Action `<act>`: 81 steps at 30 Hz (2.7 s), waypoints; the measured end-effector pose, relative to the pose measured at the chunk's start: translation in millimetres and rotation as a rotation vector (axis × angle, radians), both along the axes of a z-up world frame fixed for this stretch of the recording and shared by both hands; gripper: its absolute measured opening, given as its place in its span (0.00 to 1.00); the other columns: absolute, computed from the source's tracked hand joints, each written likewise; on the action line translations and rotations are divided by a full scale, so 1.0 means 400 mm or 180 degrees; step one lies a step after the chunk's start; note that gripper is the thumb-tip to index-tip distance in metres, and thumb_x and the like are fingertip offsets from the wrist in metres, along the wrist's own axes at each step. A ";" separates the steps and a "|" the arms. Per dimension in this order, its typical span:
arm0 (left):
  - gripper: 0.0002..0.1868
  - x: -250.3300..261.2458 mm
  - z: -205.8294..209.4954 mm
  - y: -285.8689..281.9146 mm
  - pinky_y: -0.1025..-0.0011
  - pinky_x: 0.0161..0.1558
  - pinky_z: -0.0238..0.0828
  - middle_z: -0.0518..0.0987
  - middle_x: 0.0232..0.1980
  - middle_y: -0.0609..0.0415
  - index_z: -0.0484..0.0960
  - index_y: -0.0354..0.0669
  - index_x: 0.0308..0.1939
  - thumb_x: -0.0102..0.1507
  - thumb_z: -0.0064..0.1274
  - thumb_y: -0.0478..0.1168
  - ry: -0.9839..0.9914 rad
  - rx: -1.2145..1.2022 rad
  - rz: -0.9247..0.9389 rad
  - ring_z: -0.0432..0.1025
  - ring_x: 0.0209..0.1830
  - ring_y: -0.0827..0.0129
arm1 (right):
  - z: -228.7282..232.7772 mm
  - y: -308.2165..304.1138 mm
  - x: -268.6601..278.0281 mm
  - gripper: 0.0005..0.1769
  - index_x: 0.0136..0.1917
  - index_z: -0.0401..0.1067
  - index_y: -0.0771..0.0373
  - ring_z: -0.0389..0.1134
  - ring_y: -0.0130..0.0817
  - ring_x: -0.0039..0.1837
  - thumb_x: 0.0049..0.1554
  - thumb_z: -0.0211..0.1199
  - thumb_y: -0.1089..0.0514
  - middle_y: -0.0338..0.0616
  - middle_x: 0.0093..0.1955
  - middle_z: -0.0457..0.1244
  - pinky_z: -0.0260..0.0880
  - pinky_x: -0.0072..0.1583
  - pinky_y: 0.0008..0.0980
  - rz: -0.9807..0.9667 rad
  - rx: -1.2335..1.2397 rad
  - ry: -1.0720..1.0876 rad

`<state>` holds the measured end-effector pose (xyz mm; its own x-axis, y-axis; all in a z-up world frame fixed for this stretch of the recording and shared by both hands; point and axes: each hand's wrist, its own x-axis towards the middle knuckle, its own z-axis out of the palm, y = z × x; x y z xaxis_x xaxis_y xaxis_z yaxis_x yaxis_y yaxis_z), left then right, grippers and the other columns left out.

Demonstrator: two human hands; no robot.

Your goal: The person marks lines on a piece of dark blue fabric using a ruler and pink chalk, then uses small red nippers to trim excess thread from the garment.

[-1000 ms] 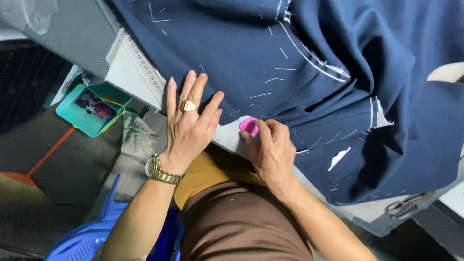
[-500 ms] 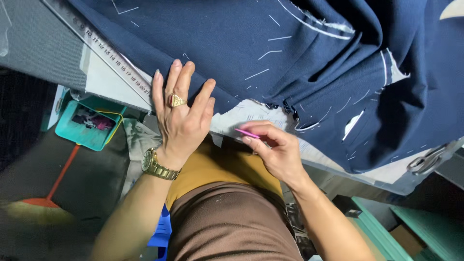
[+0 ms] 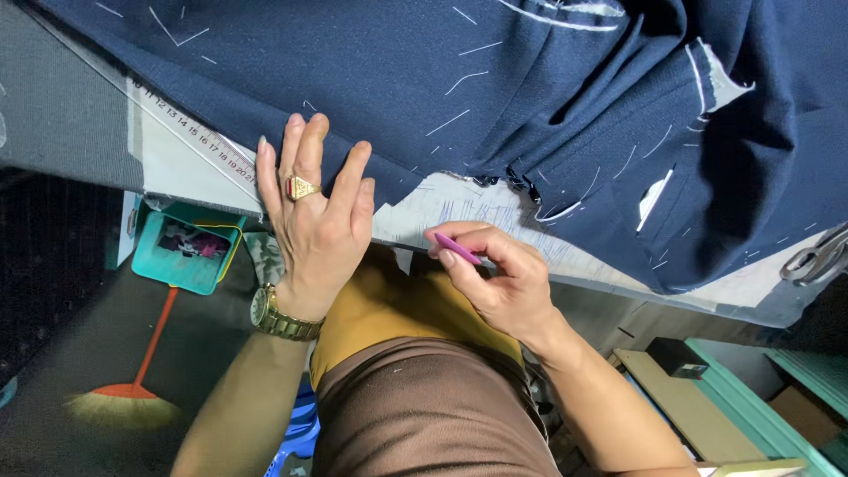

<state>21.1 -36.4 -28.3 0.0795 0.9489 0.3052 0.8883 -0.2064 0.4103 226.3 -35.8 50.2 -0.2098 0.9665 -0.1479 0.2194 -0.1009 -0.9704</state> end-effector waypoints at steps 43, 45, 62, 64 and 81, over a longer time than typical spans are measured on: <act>0.30 0.027 0.059 -0.004 0.27 0.72 0.42 0.63 0.76 0.33 0.74 0.63 0.69 0.67 0.75 0.44 0.0115 -0.1100 -0.0028 0.55 0.78 0.38 | -0.102 0.088 -0.024 0.08 0.58 0.68 0.78 0.63 0.51 0.48 0.66 0.58 0.70 0.61 0.50 0.63 0.65 0.53 0.42 0.0981 0.1241 -0.1323; 0.33 0.025 0.053 -0.007 0.28 0.72 0.42 0.63 0.76 0.34 0.73 0.63 0.70 0.66 0.76 0.45 0.0125 -0.1128 -0.0016 0.55 0.78 0.39 | -0.101 0.091 -0.028 0.07 0.58 0.68 0.77 0.62 0.50 0.47 0.67 0.58 0.70 0.59 0.50 0.62 0.64 0.52 0.41 0.1000 0.1234 -0.1376; 0.33 0.021 0.056 -0.005 0.27 0.73 0.43 0.62 0.76 0.36 0.74 0.61 0.70 0.67 0.76 0.45 0.0130 -0.1147 -0.0056 0.55 0.78 0.41 | -0.112 0.095 -0.030 0.08 0.59 0.68 0.74 0.61 0.50 0.45 0.67 0.59 0.70 0.58 0.49 0.62 0.65 0.50 0.42 0.1200 0.1369 -0.1506; 0.32 0.020 0.055 -0.006 0.27 0.73 0.42 0.62 0.77 0.36 0.73 0.62 0.71 0.68 0.76 0.46 0.0127 -0.1156 -0.0058 0.55 0.78 0.40 | -0.107 0.098 -0.035 0.08 0.59 0.67 0.75 0.59 0.49 0.44 0.66 0.59 0.71 0.58 0.48 0.61 0.63 0.48 0.42 0.1223 0.1436 -0.1542; 0.17 -0.196 0.044 0.070 0.31 0.73 0.39 0.69 0.73 0.34 0.84 0.36 0.63 0.74 0.61 0.42 0.0286 -0.0451 0.0593 0.57 0.77 0.43 | 0.019 0.167 -0.167 0.03 0.49 0.73 0.76 0.63 0.40 0.45 0.65 0.60 0.71 0.55 0.44 0.64 0.63 0.49 0.33 0.0314 0.0982 -0.1080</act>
